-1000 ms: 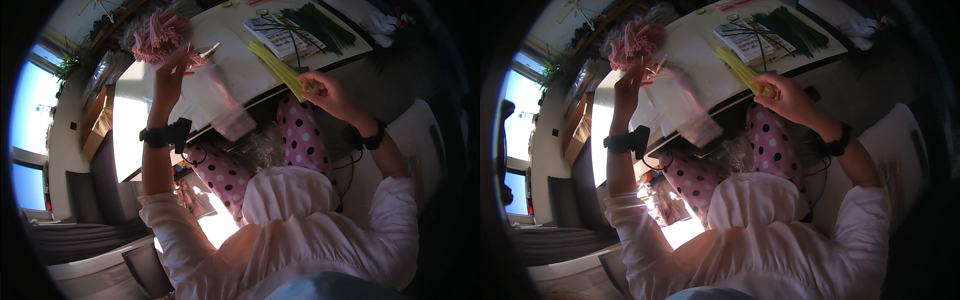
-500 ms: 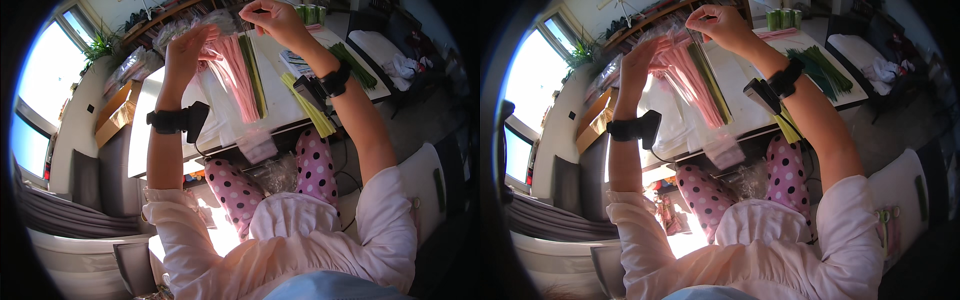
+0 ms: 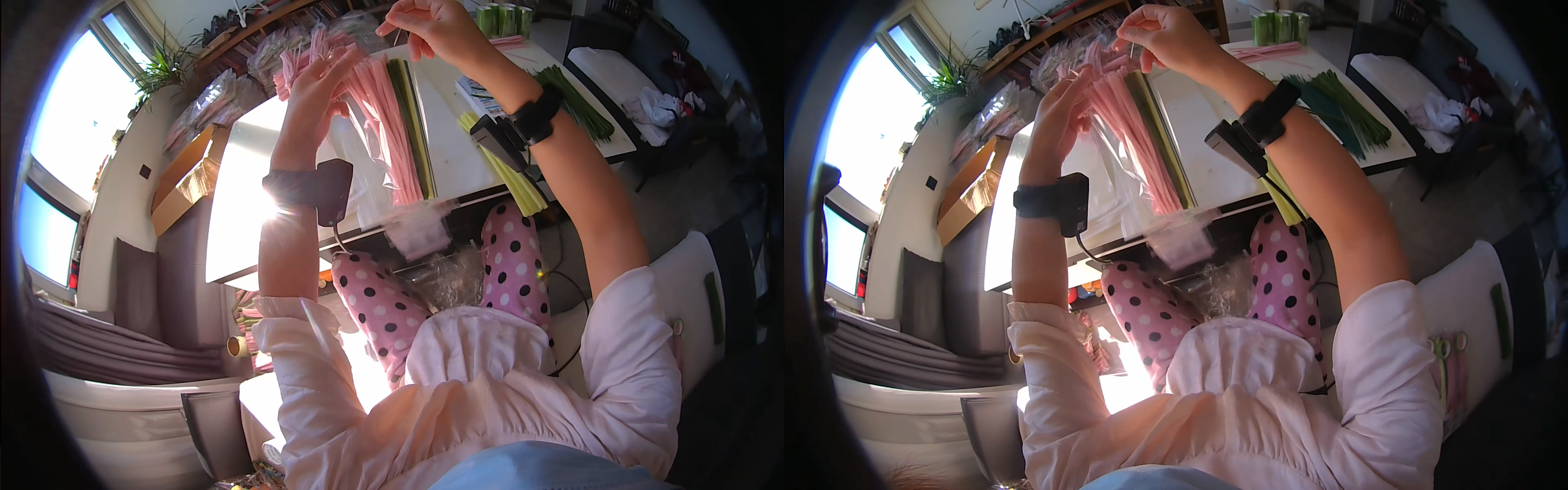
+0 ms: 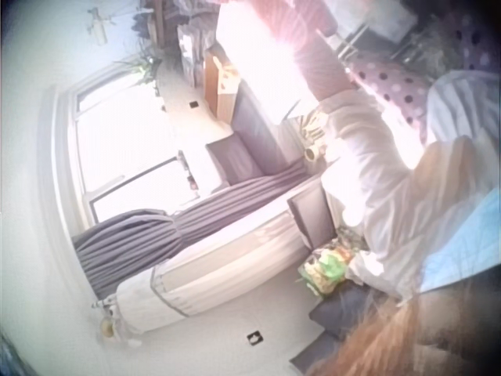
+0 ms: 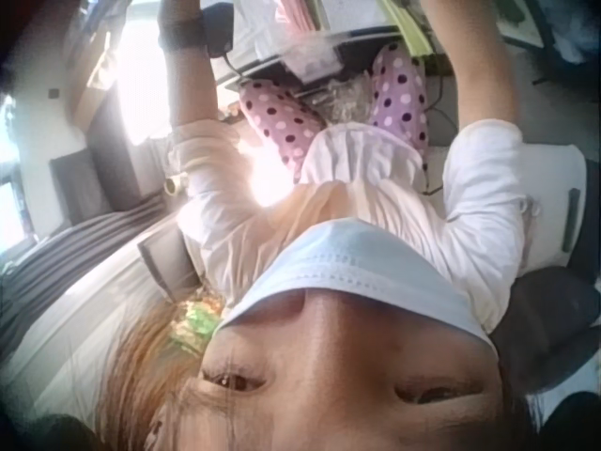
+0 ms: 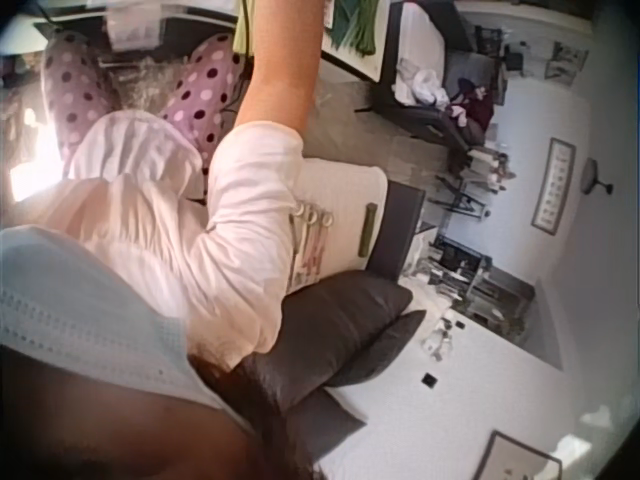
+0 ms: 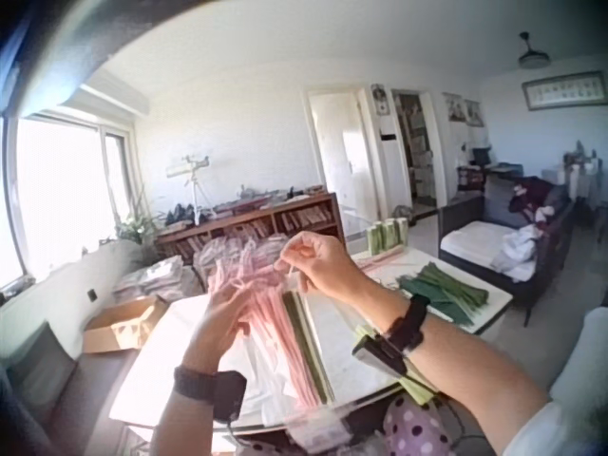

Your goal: The person assembles bundles of pink, green, and yellow decorative sticks by inserting them into clear plastic sleeves and securing them with rubber bands. The person repeatedly picks up sticks, aligns them, places them into sleeves, and ties them off, then sets the completed bundles on the table.

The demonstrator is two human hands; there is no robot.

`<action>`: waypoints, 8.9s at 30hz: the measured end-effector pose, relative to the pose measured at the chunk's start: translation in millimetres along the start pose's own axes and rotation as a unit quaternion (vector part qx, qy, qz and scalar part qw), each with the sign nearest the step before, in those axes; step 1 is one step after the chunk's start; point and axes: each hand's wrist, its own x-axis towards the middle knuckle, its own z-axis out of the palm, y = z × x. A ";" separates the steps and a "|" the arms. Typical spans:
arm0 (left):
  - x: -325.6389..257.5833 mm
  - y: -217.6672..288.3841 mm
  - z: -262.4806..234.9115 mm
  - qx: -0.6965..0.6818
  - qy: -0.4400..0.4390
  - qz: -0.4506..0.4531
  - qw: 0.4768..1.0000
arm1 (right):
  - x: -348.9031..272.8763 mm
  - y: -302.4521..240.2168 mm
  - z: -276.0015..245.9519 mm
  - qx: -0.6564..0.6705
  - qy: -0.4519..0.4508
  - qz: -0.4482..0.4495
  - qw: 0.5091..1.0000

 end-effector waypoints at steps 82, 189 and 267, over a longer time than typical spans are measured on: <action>-207.1 -210.3 58.7 -0.191 0.111 -0.273 0.936 | -276.7 224.3 66.4 -0.044 0.220 0.221 0.949; -170.8 -135.9 76.8 -0.274 -0.205 -0.215 0.915 | -288.7 73.6 55.4 0.205 -0.009 0.365 0.908; -154.1 -116.7 116.9 -0.337 0.122 -0.135 0.924 | -276.4 78.7 55.1 -0.173 0.159 0.107 0.966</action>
